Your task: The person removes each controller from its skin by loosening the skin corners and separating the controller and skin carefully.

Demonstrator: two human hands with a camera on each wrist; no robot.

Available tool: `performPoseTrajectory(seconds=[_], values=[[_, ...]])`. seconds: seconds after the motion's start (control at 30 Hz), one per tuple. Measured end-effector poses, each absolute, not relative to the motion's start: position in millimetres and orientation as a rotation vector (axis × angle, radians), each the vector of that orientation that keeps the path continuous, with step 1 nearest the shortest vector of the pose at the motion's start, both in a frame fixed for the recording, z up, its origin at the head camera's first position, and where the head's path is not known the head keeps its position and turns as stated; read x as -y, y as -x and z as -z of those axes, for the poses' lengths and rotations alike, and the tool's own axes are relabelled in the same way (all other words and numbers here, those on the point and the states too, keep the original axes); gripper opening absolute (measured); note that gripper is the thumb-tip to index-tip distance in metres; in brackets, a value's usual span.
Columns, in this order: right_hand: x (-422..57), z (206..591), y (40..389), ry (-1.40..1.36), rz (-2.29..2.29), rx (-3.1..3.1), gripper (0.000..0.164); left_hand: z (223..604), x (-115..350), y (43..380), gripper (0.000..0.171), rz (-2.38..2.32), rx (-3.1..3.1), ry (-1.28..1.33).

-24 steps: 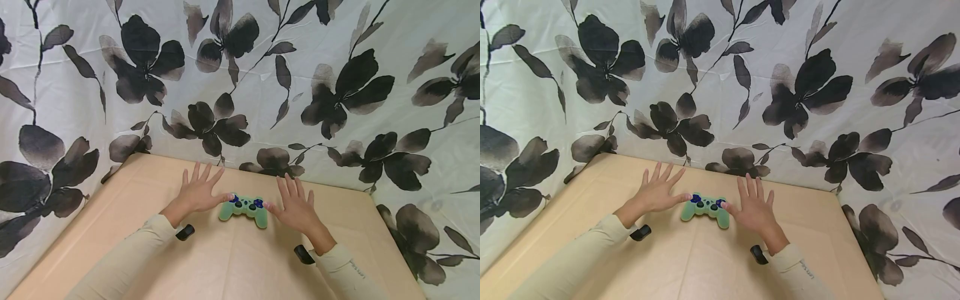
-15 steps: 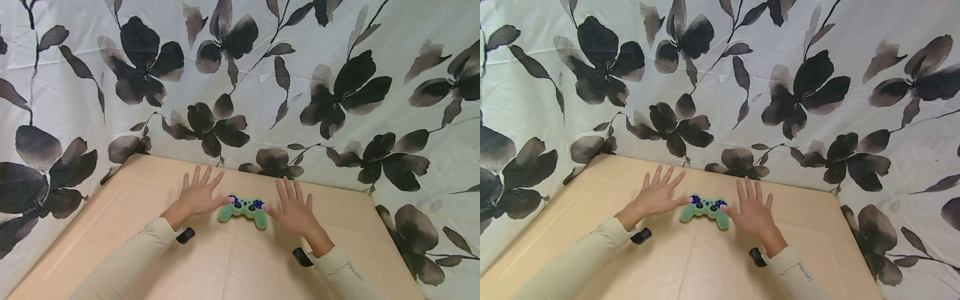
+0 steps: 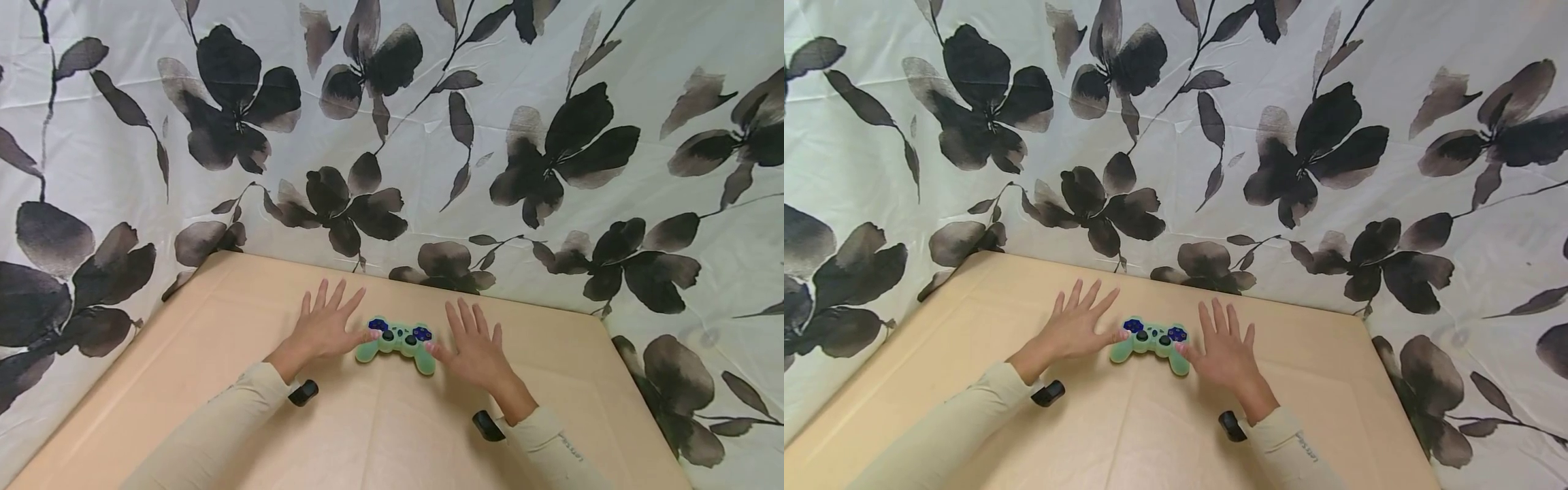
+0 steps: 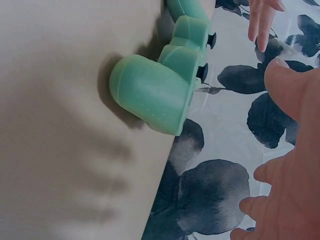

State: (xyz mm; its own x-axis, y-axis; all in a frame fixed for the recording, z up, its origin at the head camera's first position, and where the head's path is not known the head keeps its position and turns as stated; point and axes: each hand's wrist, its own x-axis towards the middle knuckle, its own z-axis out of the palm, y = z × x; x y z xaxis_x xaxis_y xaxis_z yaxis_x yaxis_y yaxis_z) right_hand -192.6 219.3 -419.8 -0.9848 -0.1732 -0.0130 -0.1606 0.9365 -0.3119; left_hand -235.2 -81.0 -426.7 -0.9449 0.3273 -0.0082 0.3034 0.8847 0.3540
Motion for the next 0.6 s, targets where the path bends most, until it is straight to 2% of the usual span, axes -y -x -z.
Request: performPoseTrajectory(seconds=[0.37, 0.6], values=[[-219, 438, 194, 0.269, 0.498, -3.018, 0.096, 447, 80, 238, 0.1, -0.602, -2.952, -0.517], [-219, 446, 194, 0.271, 0.498, -3.005, 0.093, 456, 74, 239, 0.097, -0.64, -2.944, -0.548]])
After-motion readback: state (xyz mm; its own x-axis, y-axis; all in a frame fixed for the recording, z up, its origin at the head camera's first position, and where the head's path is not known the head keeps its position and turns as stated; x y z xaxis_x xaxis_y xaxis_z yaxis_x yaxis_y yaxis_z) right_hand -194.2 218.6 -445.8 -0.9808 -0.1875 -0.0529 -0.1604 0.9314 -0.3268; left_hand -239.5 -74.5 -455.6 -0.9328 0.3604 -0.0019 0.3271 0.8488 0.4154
